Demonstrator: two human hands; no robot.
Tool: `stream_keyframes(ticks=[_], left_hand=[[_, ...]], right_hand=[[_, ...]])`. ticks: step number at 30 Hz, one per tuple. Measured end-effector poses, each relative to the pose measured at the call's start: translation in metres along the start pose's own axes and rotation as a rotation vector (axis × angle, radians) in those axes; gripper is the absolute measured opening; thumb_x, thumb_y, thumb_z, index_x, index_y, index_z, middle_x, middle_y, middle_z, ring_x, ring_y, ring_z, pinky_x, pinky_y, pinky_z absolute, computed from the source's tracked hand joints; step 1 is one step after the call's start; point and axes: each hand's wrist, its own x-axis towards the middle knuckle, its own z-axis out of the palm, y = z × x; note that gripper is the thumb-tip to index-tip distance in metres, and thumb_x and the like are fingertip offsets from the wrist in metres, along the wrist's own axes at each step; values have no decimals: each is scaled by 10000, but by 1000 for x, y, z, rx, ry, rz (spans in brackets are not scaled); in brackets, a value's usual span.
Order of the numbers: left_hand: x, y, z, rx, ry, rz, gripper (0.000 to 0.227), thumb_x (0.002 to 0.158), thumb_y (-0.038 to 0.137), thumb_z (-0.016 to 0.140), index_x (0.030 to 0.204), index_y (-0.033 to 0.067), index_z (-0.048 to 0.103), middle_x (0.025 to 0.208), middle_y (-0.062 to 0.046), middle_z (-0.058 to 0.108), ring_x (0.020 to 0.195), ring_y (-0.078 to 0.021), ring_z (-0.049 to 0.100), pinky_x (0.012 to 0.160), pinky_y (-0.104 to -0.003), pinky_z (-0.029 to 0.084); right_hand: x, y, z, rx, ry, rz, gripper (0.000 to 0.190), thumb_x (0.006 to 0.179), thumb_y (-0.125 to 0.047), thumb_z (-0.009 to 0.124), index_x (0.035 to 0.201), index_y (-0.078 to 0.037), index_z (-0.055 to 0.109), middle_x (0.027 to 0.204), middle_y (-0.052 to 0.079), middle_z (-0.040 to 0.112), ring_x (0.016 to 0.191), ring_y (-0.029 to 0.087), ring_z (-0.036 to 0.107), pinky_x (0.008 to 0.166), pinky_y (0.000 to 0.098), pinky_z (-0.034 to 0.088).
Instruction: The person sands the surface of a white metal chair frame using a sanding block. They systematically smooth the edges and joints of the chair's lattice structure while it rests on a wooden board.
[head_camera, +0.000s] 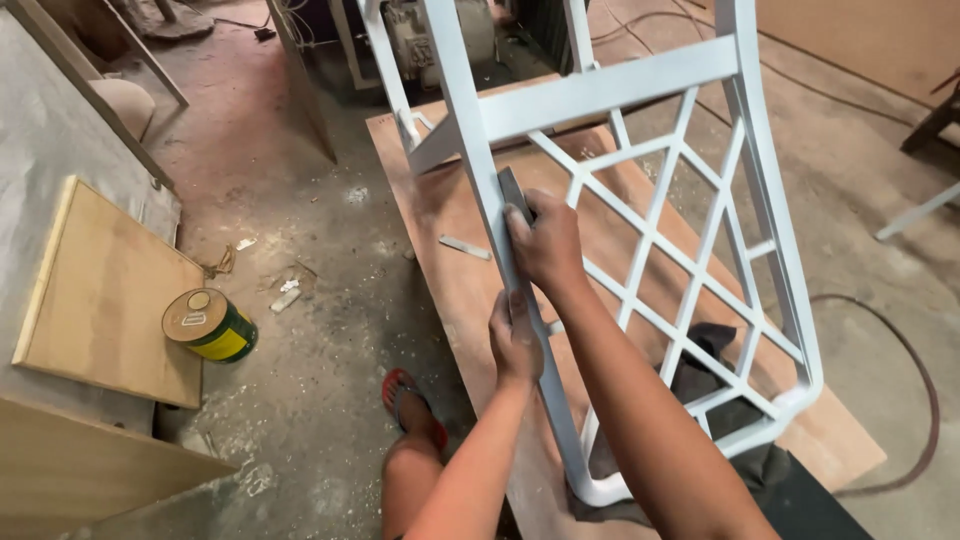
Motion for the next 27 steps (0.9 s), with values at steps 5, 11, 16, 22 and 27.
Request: stream_keyframes(ticks=[5,11,16,22,27], left_hand=[[1,7,-2,-20,-28,28,488,1043,484,380,835,81,560,639,-118,558,614,-226,667,611,-426,684],[13,-29,-4,-5,-40,29,485,1049,452,365,862,56,572,687,-150,585,620,-232,681,607,-447,700],[12,-21,-6,-16,-61,44,457,1051,440,392,880,61,581,772,-152,645,654,-202,673,641,-449,700],[9,-14,-8,64,-73,27,465,1060,448,357,928,67,588,859,-160,706,728,-228,683,679,-422,621],[9,-24,-8,2,-87,-28,586,1031,613,380,915,72,575,825,-142,667,699,-198,684,646,-383,659]], right_hand=[[-31,17,-13,-9,-71,87,192,892,-239,712,963,-71,769,737,182,698,762,410,714,659,464,545],[40,-4,10,-17,-41,-1,211,892,-236,711,1006,-69,769,751,162,713,756,379,726,637,452,562],[30,-57,-13,72,-85,15,284,879,-198,710,1133,-78,747,880,166,751,823,361,743,707,447,590],[50,-42,-3,76,-126,-25,253,901,-266,695,1133,-191,761,764,72,720,727,255,729,655,414,602],[75,-1,20,97,-57,-21,228,930,-229,668,1114,-142,772,685,75,692,630,235,701,558,406,581]])
